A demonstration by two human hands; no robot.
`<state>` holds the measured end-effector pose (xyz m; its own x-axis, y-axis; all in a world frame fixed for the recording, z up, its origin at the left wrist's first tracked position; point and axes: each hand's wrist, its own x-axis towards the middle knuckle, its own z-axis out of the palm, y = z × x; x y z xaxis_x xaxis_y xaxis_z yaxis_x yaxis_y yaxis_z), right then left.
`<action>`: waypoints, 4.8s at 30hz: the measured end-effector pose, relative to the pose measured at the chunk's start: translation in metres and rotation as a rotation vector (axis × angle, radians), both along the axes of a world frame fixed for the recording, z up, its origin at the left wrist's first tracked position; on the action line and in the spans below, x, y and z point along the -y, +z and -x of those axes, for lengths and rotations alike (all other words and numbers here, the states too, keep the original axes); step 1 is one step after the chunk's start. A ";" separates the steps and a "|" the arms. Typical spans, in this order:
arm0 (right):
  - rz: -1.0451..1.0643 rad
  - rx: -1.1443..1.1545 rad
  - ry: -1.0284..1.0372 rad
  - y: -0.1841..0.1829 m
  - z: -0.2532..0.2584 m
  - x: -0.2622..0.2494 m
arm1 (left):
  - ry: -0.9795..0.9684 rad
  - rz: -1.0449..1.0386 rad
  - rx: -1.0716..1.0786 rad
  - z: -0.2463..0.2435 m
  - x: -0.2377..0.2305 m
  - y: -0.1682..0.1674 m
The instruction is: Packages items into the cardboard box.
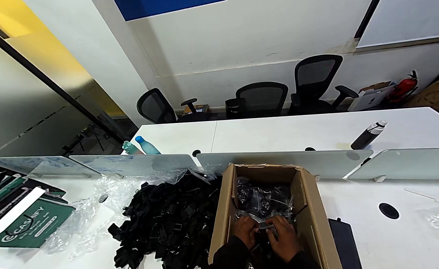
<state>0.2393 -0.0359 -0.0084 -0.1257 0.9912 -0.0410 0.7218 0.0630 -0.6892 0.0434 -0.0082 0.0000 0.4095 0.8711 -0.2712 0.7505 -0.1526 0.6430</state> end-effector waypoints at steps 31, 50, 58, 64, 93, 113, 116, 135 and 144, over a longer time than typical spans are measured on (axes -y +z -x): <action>0.020 -0.177 0.042 -0.005 0.000 0.000 | -0.090 0.011 -0.046 0.000 0.000 0.008; 0.024 -0.199 0.117 -0.004 0.005 0.002 | -0.153 -0.057 -0.004 -0.003 0.005 0.010; -0.029 -0.356 0.020 -0.008 0.002 0.002 | -0.039 -0.064 0.041 0.000 0.006 0.010; -0.100 -0.449 0.011 -0.011 0.002 0.005 | -0.037 -0.059 0.143 0.002 0.007 0.002; -0.226 -0.349 0.136 -0.010 0.005 0.008 | -0.063 -0.187 0.290 0.006 0.011 -0.006; -0.219 -0.565 -0.232 -0.006 -0.004 0.001 | 0.100 -0.001 0.045 0.001 0.006 0.017; -0.229 -0.555 -0.230 -0.005 -0.002 0.003 | 0.108 0.011 0.007 0.002 0.006 0.022; -0.244 -0.502 -0.309 -0.007 -0.007 0.000 | 0.123 -0.006 0.000 0.004 0.007 0.016; -0.167 0.149 0.113 0.005 -0.004 0.000 | -0.036 -0.062 -0.126 0.002 0.003 0.017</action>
<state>0.2436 -0.0361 -0.0033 -0.2407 0.9658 0.0960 0.7966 0.2531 -0.5489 0.0411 -0.0113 0.0167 0.4069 0.8732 -0.2681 0.8180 -0.2177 0.5325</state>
